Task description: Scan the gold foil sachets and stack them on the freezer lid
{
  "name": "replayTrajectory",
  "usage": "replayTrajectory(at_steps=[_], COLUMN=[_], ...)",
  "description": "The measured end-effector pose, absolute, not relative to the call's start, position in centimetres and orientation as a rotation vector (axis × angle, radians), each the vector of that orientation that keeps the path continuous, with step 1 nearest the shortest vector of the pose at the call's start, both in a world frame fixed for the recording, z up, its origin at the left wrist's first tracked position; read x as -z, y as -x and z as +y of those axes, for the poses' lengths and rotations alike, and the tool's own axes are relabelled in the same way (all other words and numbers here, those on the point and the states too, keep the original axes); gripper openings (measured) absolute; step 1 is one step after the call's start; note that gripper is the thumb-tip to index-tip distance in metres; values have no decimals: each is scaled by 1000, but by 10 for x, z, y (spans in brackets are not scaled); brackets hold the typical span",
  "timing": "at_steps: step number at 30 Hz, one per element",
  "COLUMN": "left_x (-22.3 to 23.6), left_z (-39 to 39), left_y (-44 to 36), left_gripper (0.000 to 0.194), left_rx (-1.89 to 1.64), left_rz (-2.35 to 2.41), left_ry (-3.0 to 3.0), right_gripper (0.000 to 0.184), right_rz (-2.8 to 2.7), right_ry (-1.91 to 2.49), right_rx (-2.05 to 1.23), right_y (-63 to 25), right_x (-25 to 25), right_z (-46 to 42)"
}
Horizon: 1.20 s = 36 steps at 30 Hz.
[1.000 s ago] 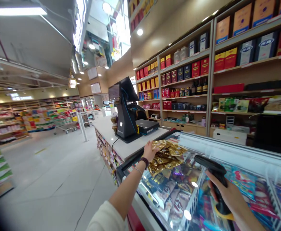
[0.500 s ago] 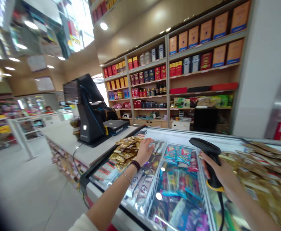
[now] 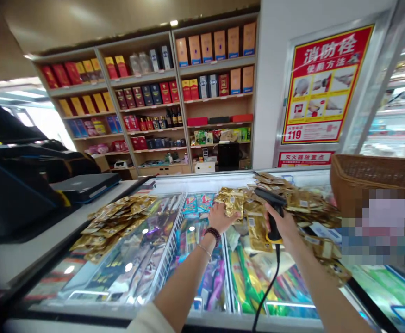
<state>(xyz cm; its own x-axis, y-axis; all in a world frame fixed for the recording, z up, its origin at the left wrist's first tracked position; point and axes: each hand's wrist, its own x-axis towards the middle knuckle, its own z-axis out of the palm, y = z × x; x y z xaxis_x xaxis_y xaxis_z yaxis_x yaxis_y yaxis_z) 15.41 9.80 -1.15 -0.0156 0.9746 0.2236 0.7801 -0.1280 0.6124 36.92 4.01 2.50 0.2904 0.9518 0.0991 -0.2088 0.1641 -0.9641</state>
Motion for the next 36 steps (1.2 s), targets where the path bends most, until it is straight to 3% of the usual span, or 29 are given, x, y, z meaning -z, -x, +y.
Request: replayTrajectory(at_steps=[10, 18, 23, 36], left_x=[31, 35, 28, 14], left_z=[114, 122, 119, 90], left_y=[-150, -145, -100, 35], left_gripper=[38, 31, 24, 39], left_rx=[-1274, -1540, -1660, -1752], left_rz=[1779, 1413, 1390, 1263], left_ry=[-1800, -1284, -1182, -895], right_gripper=[76, 64, 65, 58], right_rz=[-762, -800, -949, -1505], right_ry=[1085, 1127, 1169, 1041], right_rx=[-1017, -951, -939, -1127], right_y=[-377, -372, -357, -219], right_x=[-14, -19, -26, -35], right_z=[43, 36, 39, 29])
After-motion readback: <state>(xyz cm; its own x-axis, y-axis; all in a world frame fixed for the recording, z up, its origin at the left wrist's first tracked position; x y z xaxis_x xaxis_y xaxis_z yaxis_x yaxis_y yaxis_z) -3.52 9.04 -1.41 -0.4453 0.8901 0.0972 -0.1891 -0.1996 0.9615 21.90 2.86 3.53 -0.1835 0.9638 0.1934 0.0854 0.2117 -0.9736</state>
